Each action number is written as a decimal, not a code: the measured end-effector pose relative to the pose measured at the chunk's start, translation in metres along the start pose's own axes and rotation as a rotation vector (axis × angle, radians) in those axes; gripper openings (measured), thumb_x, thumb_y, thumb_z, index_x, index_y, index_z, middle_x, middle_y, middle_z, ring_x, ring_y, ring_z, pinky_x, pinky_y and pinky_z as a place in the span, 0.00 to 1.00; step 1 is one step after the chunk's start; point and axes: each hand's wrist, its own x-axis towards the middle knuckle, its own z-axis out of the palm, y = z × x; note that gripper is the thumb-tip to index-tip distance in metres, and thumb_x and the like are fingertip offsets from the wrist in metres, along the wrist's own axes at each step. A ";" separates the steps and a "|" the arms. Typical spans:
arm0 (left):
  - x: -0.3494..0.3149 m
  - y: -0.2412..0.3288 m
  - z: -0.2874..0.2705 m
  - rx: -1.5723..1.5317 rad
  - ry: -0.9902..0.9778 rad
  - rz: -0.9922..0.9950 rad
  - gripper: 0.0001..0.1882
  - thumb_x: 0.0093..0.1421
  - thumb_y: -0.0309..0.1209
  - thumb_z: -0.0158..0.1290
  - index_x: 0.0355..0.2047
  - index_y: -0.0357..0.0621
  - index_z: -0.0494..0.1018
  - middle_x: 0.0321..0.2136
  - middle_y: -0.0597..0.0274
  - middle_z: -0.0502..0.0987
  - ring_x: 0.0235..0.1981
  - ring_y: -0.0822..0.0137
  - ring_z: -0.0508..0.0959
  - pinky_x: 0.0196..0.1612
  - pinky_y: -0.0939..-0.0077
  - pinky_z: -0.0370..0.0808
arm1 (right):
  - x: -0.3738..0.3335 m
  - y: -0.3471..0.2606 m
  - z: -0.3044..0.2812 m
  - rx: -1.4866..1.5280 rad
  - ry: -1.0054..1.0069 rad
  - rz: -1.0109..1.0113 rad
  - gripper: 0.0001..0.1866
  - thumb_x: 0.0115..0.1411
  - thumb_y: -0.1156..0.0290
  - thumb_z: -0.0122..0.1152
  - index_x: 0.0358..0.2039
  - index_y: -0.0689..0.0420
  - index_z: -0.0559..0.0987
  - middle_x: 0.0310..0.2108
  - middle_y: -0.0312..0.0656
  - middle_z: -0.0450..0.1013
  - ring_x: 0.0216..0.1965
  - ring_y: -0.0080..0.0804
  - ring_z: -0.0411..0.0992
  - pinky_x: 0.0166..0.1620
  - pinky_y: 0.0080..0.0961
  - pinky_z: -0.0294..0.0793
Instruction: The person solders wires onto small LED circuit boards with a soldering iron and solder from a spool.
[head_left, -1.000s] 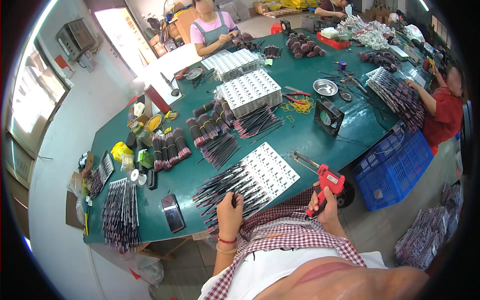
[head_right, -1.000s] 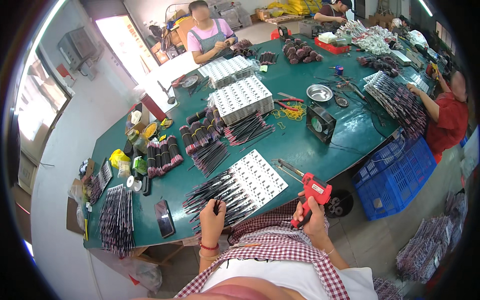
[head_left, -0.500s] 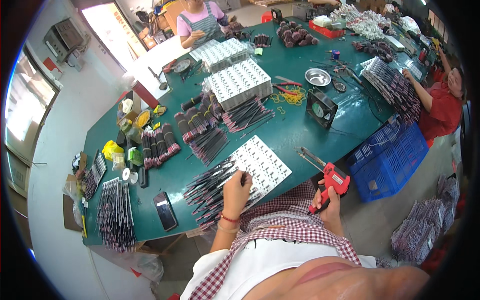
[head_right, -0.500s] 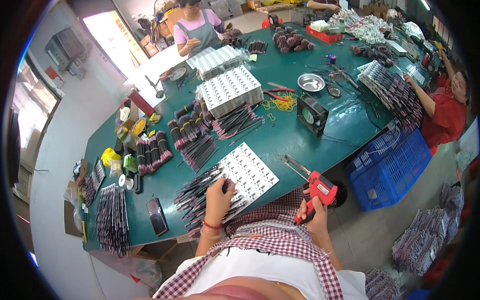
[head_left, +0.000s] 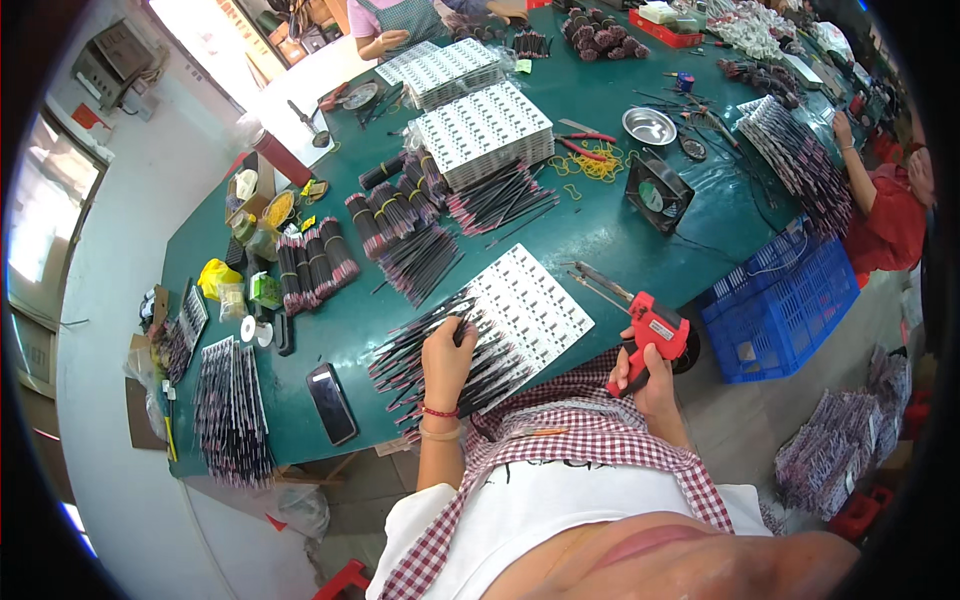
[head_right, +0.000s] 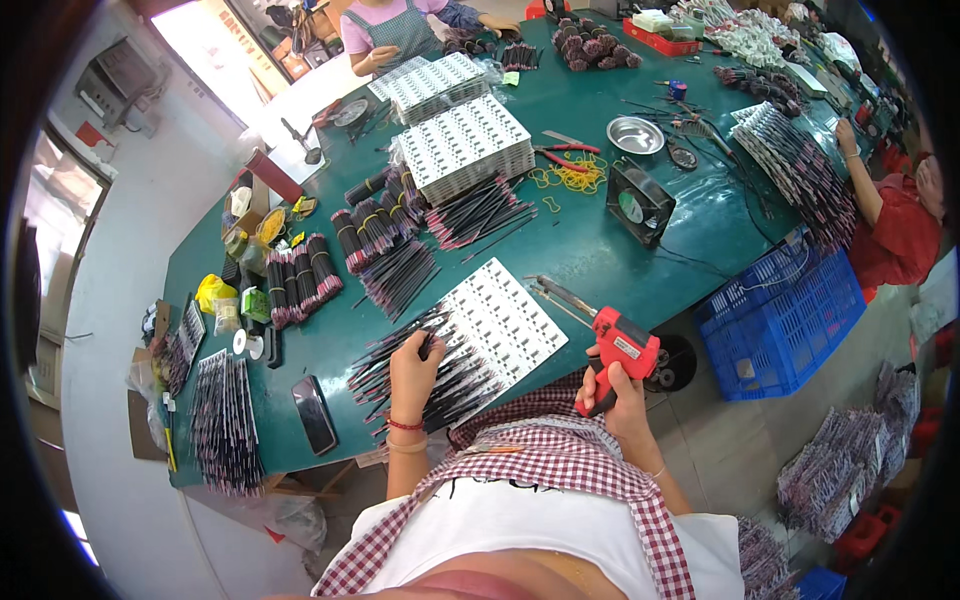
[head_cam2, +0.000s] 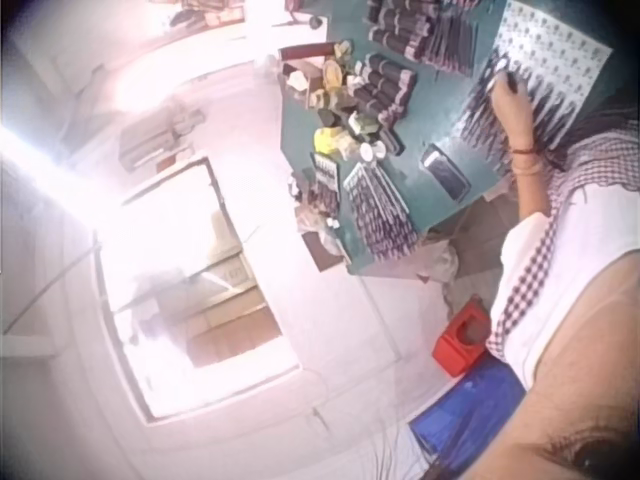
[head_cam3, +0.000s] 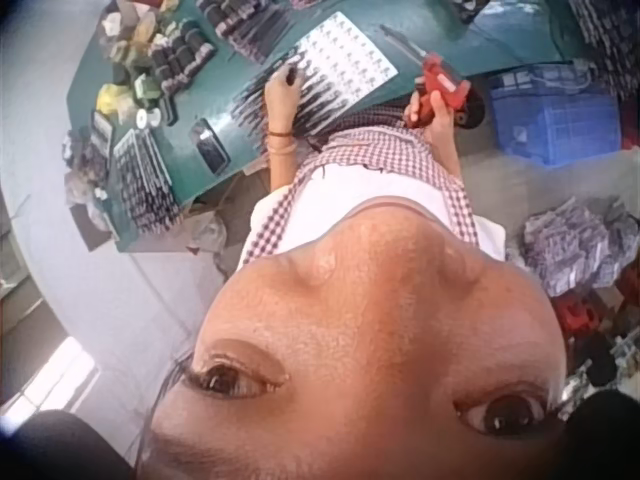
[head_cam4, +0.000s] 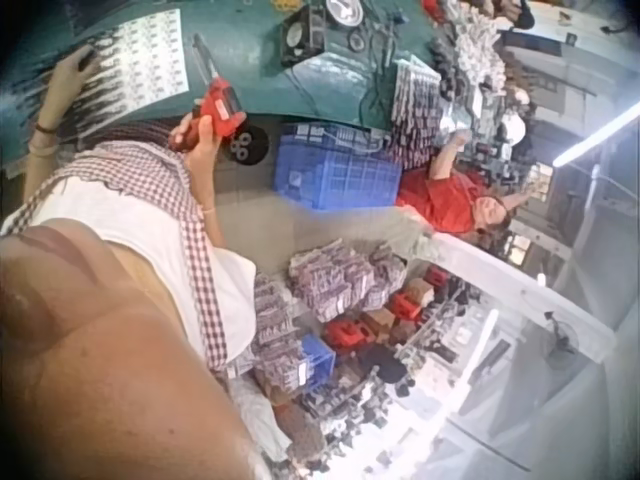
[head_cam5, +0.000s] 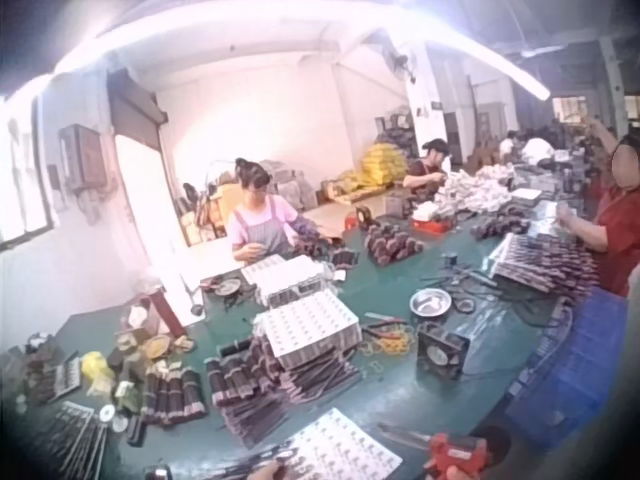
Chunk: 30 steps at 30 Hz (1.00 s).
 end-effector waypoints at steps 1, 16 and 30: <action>0.001 -0.002 0.002 -0.001 -0.005 -0.003 0.11 0.55 0.31 0.56 0.29 0.33 0.73 0.20 0.45 0.74 0.21 0.50 0.74 0.25 0.64 0.68 | 0.001 0.001 0.002 -0.002 0.005 0.003 0.23 0.65 0.54 0.49 0.49 0.61 0.67 0.21 0.41 0.68 0.18 0.26 0.68 0.29 0.28 0.74; 0.056 -0.038 0.025 -0.025 -0.056 0.000 0.13 0.55 0.32 0.56 0.25 0.33 0.70 0.18 0.45 0.70 0.18 0.48 0.68 0.25 0.66 0.67 | 0.050 0.038 0.031 -0.159 0.071 0.321 0.22 0.66 0.55 0.46 0.48 0.63 0.68 0.16 0.37 0.64 0.14 0.19 0.60 0.22 0.21 0.65; 0.060 -0.029 0.042 0.212 -0.116 -0.046 0.07 0.52 0.31 0.54 0.23 0.39 0.72 0.24 0.50 0.76 0.27 0.48 0.76 0.28 0.57 0.71 | 0.062 0.045 0.042 -0.354 0.076 0.405 0.15 0.65 0.63 0.50 0.43 0.64 0.70 0.15 0.36 0.64 0.12 0.19 0.60 0.19 0.19 0.63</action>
